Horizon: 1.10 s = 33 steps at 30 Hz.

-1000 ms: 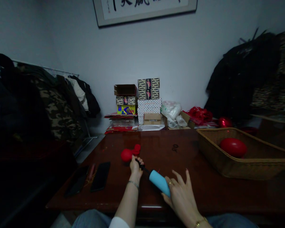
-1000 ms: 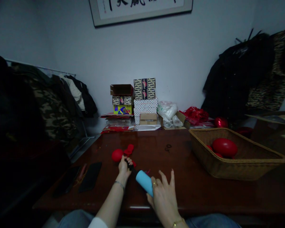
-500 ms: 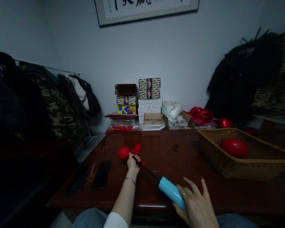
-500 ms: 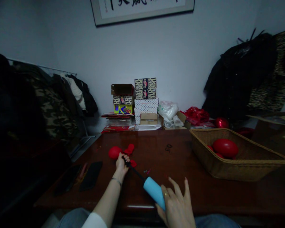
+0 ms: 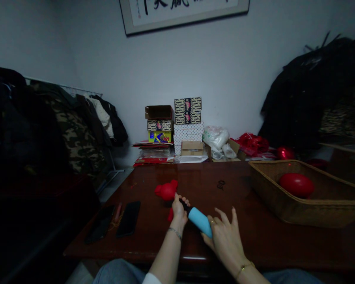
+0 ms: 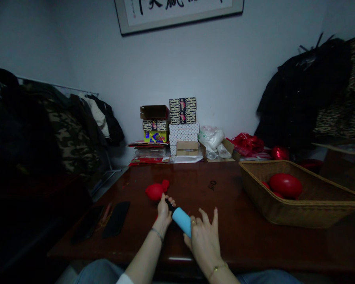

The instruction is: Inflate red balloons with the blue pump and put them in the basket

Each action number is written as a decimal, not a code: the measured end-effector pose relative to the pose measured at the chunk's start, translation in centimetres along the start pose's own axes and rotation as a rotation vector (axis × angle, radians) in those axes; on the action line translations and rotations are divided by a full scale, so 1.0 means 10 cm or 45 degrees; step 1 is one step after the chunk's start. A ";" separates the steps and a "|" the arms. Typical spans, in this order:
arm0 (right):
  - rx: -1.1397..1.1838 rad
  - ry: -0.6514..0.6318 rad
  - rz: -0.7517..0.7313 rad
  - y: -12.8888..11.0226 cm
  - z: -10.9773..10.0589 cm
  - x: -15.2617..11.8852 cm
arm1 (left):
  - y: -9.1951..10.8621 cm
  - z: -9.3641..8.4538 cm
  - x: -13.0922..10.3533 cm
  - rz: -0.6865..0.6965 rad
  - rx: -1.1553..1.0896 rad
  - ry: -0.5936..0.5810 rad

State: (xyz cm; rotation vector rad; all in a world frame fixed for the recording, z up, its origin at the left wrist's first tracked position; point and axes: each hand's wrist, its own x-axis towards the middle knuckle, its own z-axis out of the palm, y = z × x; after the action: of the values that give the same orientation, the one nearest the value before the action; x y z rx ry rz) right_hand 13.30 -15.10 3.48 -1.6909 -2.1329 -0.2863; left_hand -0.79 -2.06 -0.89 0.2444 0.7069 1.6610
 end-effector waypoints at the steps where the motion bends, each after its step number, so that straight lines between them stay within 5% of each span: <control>1: 0.008 -0.009 0.005 -0.02 0.00 0.02 | 0.00 0.00 0.00 0.004 0.007 0.003; 11: 0.067 0.035 -0.003 0.00 0.06 -0.10 | 0.09 -0.04 0.05 0.025 -0.003 0.097; 22: 0.122 0.122 -0.118 0.30 -0.06 -0.40 | 0.53 -0.14 0.26 0.071 -0.042 0.111; 33: 0.077 0.100 -0.060 0.29 -0.08 -0.38 | 0.47 -0.14 0.22 0.089 -0.061 0.073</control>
State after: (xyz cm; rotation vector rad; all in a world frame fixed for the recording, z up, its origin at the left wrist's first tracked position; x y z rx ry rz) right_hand 16.97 -18.09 2.32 -1.5712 -2.1052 -0.2937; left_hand -5.91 -0.72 0.19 0.1899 0.7071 1.7551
